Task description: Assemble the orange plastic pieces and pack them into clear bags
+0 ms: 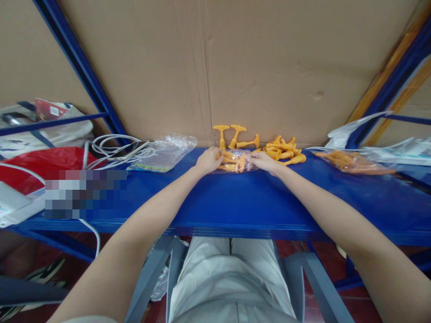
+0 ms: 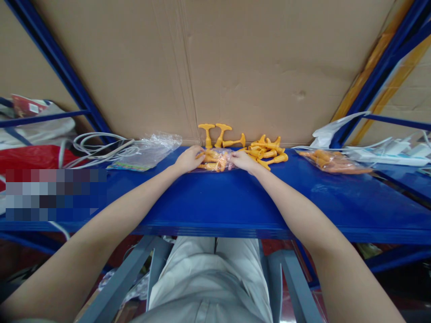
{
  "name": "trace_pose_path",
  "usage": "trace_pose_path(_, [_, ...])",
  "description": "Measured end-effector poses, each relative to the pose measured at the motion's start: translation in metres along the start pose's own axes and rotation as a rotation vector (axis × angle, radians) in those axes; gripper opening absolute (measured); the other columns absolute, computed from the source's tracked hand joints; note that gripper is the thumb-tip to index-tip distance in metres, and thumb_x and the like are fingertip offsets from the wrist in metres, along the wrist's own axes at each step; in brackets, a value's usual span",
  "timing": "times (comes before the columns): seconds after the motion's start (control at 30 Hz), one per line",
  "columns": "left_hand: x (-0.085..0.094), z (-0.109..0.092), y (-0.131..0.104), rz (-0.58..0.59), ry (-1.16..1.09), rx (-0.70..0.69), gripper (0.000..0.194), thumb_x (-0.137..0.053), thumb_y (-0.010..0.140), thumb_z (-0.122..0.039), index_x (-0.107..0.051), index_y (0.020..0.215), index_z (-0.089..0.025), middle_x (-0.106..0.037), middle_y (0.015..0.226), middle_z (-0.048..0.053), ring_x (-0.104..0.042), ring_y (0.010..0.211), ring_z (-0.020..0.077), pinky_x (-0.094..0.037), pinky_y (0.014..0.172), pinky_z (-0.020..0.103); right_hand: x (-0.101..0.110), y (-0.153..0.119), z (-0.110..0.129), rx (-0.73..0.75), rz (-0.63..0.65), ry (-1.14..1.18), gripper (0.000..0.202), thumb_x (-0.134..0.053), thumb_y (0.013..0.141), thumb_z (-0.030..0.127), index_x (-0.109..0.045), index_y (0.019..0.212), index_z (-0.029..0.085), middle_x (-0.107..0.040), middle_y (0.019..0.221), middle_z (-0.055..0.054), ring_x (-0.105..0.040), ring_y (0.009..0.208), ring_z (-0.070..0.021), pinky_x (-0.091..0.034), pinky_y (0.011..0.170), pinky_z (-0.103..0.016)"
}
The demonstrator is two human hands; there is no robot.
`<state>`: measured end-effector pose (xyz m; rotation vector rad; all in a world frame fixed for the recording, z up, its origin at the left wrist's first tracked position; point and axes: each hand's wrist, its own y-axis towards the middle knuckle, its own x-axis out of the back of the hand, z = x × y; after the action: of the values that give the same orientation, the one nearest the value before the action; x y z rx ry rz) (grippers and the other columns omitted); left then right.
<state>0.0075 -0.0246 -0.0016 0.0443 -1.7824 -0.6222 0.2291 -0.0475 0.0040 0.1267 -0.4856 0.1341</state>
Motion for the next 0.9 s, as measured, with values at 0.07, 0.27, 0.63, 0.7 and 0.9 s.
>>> trace_pose_path(0.07, [-0.004, 0.006, 0.003, 0.006, 0.002, -0.08, 0.032, -0.046, 0.091, -0.023, -0.068, 0.114, -0.017, -0.065, 0.126, 0.008, -0.061, 0.116, 0.0214, -0.046, 0.104, 0.032, 0.004, -0.002, 0.003, -0.018, 0.018, -0.022, 0.036, -0.052, 0.09, 0.014, -0.058, 0.055, 0.017, -0.059, 0.047, 0.0, -0.053, 0.051, -0.0112, -0.042, 0.059, -0.021])
trace_pose_path(0.27, [-0.006, 0.011, 0.005, 0.01, 0.026, -0.093, 0.034, -0.044, 0.091, -0.022, -0.072, 0.11, -0.018, -0.068, 0.118, 0.007, -0.062, 0.113, 0.0215, -0.045, 0.105, 0.033, 0.023, -0.009, 0.01, -0.002, 0.148, 0.127, 0.055, -0.035, 0.1, 0.027, -0.062, 0.054, 0.016, -0.059, 0.042, -0.005, -0.055, 0.046, -0.0132, -0.043, 0.065, -0.024])
trace_pose_path(0.63, [-0.008, 0.008, 0.005, 0.0, -0.031, 0.021, 0.035, -0.04, 0.095, -0.024, -0.066, 0.117, -0.015, -0.065, 0.125, 0.01, -0.06, 0.118, 0.0217, -0.045, 0.105, 0.033, 0.027, -0.009, 0.004, -0.166, 0.233, 0.436, 0.054, -0.025, 0.103, 0.028, -0.068, 0.074, 0.012, -0.074, 0.074, -0.013, -0.068, 0.063, -0.0161, -0.052, 0.068, -0.025])
trace_pose_path(0.7, [-0.007, 0.007, 0.004, -0.025, -0.041, 0.069, 0.036, -0.04, 0.095, -0.024, -0.063, 0.121, -0.014, -0.065, 0.126, 0.012, -0.06, 0.119, 0.0222, -0.045, 0.105, 0.033, 0.019, -0.011, 0.005, -0.163, 0.238, 0.455, 0.054, -0.024, 0.104, 0.028, -0.069, 0.079, 0.011, -0.075, 0.077, -0.014, -0.07, 0.068, -0.0166, -0.052, 0.07, -0.024])
trace_pose_path(0.9, [-0.002, 0.003, 0.001, -0.045, -0.042, 0.119, 0.037, -0.04, 0.095, -0.024, -0.059, 0.125, -0.013, -0.063, 0.129, 0.014, -0.06, 0.119, 0.0244, -0.045, 0.104, 0.035, 0.005, -0.012, 0.007, -0.096, 0.224, 0.425, 0.058, -0.017, 0.102, 0.027, -0.072, 0.092, 0.012, -0.076, 0.082, -0.014, -0.072, 0.082, -0.0194, -0.053, 0.078, -0.027])
